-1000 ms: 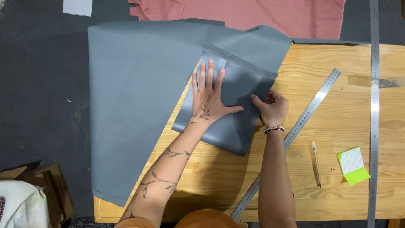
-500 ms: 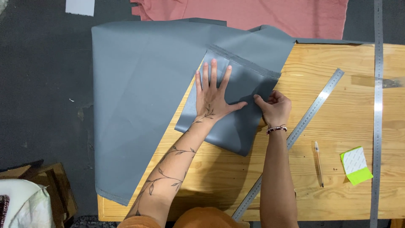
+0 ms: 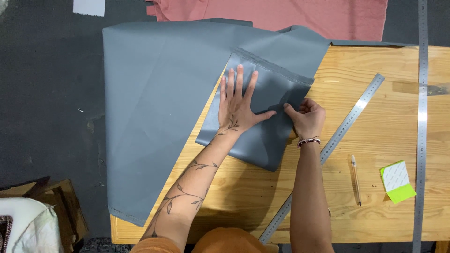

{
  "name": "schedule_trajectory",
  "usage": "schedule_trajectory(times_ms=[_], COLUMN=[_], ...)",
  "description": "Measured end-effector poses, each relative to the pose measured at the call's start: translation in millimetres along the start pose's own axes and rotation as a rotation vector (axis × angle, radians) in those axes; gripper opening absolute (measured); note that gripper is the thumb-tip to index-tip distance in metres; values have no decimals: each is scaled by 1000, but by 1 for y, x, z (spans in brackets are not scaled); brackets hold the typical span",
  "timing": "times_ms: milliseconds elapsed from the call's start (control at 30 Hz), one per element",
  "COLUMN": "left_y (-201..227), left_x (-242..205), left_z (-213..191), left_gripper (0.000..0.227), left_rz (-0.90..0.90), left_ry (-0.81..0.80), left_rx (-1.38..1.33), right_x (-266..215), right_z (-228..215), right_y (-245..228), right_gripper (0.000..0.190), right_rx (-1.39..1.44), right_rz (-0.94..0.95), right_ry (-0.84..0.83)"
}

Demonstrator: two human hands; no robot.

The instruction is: The person measures and marks a large piece of gray fabric on a wooden table using a metal ruler and a pencil. They then use scissors to cut the fabric along the marked line. After cutting, the person folds the fabric and uses a roll of clear tape to secure the folded edge. They continue to measure and mark the folded fabric with the ruler and pencil.

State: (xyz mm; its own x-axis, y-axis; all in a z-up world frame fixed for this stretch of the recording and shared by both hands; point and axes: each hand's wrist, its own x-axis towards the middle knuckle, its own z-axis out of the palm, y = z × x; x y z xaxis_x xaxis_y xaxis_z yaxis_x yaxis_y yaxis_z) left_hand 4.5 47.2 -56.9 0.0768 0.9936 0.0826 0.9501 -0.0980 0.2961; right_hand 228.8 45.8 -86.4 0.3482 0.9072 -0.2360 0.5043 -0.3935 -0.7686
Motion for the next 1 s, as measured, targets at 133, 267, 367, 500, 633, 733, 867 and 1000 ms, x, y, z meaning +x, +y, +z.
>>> schedule_trajectory(times_ms=[133,267,367,500,633,733,867,1000], left_y=[-1,-1,-1,0,0,0,0,0], left_x=[0,-1,0,-1,-1,0,0,-1], left_z=[2,5,5,5,5,6,4,4], left_gripper=[126,126,126,128,128,129,127,127], left_rz=[0,2,8,9,10,15,8,2], left_ry=[16,31,49,73,79,87,78,95], left_rx=[-26,-6,-16,-18,-13,-6,-31,-18], right_x=[0,-2,-1,0,1,1,2,0], right_z=[-1,-2,-1,-1,1,1,2,1], right_y=[-2,-6,-4,-4,2,2,4,-1], right_gripper=[34,32,33,34,34,35,37,36], right_rx=[3,13,15,34,31,20,4,16], right_rz=[5,22,23,4,11,10,4,20], right_ry=[-7,-11,-4,-7,-1,6,12,12])
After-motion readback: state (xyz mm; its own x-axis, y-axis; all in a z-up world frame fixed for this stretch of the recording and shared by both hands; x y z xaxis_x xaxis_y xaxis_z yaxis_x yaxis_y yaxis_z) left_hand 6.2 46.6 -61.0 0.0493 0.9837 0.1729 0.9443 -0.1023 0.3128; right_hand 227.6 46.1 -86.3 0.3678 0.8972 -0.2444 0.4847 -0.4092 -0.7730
